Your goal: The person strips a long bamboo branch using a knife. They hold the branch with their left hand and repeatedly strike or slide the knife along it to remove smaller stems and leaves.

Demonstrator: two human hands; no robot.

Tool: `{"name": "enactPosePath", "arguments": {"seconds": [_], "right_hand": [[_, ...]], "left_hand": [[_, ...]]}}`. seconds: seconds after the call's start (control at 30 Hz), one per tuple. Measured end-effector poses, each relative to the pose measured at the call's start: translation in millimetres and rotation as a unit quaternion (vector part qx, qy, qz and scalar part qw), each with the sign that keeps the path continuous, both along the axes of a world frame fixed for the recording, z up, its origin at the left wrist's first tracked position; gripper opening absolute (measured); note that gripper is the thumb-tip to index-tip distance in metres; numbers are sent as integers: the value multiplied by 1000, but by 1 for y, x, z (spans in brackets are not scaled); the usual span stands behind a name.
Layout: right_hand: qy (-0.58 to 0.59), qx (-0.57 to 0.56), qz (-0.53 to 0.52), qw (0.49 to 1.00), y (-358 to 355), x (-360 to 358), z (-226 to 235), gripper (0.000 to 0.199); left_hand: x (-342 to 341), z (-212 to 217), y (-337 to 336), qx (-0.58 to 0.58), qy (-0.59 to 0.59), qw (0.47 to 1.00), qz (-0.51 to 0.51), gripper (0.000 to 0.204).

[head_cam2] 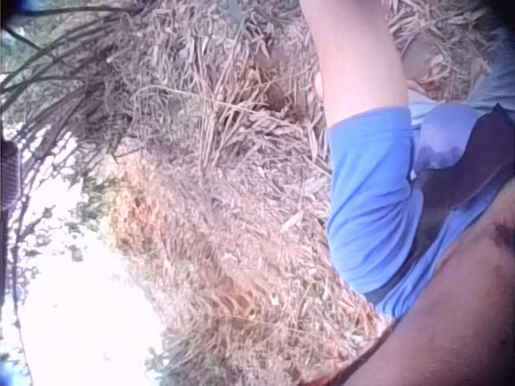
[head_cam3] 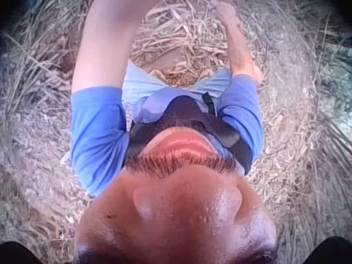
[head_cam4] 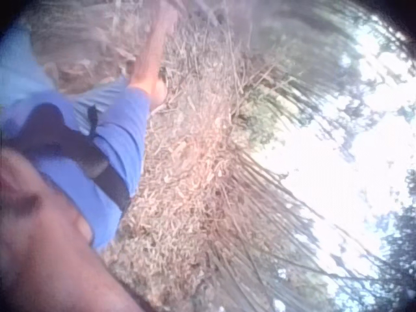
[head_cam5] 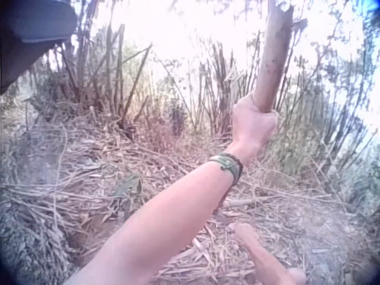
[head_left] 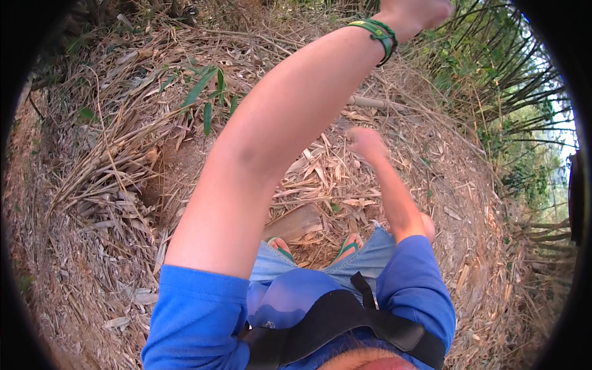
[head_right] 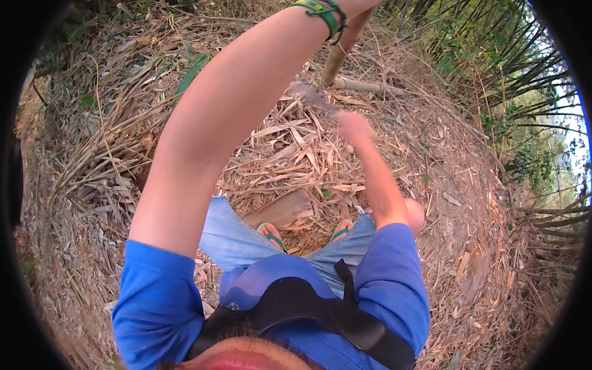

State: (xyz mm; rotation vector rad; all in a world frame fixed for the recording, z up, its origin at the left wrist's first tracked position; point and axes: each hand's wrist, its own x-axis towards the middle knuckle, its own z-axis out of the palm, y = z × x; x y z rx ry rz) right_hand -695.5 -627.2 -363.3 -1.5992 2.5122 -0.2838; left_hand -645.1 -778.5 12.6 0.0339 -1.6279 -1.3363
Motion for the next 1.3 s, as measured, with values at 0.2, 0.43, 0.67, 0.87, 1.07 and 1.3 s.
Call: {"name": "enactPosePath", "arguments": {"seconds": [0.2, 0.43, 0.67, 0.87, 1.07, 1.3], "right_hand": [[-5, 106, -239, 965, -60, 9, 18, 26], [-19, 66, 102, 992, -80, 136, 80, 16], [71, 133, -153, 977, -6, -65, 16, 23], [-86, 97, -16, 991, -45, 32, 15, 24], [-468, -69, -332, 816, 18, 140, -61, 16], [-554, -252, -477, 634, 52, 166, -82, 8]], "left_hand": [[7, -15, -42, 40, 67, 993, 85, 15], [6, -20, -70, 106, 40, 982, 149, 12], [57, -46, -132, 225, 24, 935, 274, 19], [190, -183, -274, 447, 184, 759, 436, 30], [240, -261, -299, 566, -48, 555, 608, 29], [236, -212, -214, 303, 161, 939, -25, 42]]}}
